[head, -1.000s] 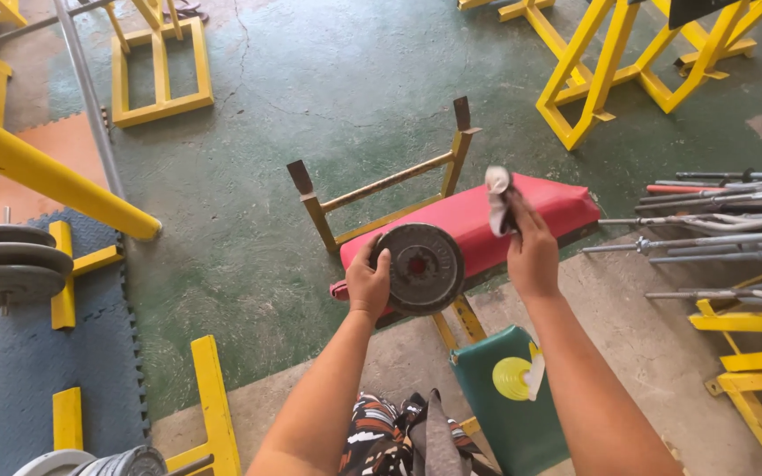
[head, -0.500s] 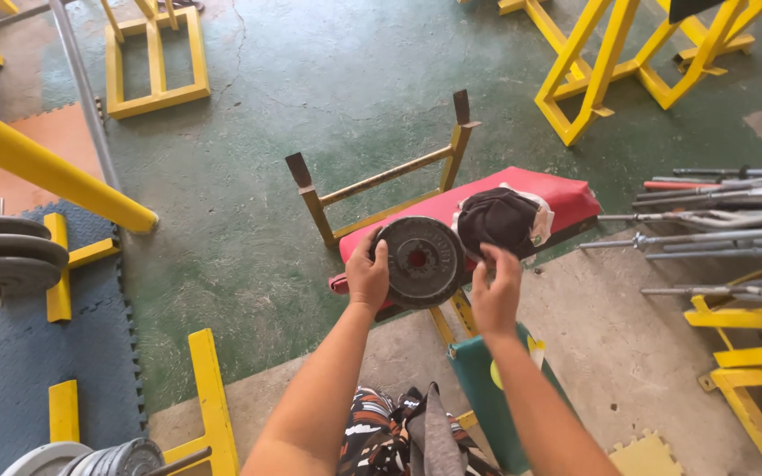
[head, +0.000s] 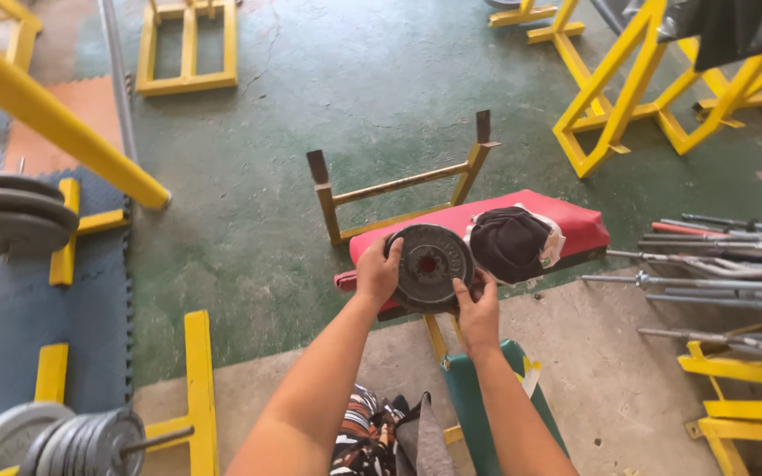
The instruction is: Cleaning gym weight plates with a spray and cloth before returning them to the rack.
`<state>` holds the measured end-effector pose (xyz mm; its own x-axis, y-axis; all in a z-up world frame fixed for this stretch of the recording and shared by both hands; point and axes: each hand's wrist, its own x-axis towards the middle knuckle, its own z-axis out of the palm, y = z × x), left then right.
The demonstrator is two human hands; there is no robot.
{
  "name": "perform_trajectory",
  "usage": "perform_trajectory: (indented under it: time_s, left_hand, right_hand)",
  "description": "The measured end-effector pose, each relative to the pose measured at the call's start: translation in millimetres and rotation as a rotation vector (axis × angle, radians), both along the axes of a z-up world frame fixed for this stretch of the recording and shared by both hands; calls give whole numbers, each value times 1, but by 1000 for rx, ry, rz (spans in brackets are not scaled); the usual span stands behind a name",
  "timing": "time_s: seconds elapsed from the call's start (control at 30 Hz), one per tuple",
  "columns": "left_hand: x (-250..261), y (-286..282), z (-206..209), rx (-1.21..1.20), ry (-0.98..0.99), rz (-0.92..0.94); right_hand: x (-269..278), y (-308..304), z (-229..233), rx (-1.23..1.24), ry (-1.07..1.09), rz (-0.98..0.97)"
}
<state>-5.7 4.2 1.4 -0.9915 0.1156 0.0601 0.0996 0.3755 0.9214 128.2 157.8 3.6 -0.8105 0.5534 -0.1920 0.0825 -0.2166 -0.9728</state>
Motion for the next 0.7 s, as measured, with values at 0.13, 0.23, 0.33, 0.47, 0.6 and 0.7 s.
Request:
perform_trajectory:
  time_s: [0.13, 0.23, 0.33, 0.47, 0.6, 0.7]
  left_hand:
    - [6, -3, 10, 22, 33, 15]
    - [22, -8, 2, 3, -55, -23]
    - [41, -20, -12, 0, 221, 53]
    - [66, -53, 4, 52, 243, 183]
    - [88, -100, 16, 74, 124, 306]
    - [102, -134, 12, 48, 25, 432]
  right_hand:
    - [2, 11, -13, 3, -4, 30]
    - [5, 11, -17, -35, -1, 32]
    - [12, -7, -11, -99, -25, 48]
    - [15, -39, 0, -158, -154, 69]
    - [13, -75, 21, -142, -182, 201]
    - [7, -103, 18, -81, -192, 319]
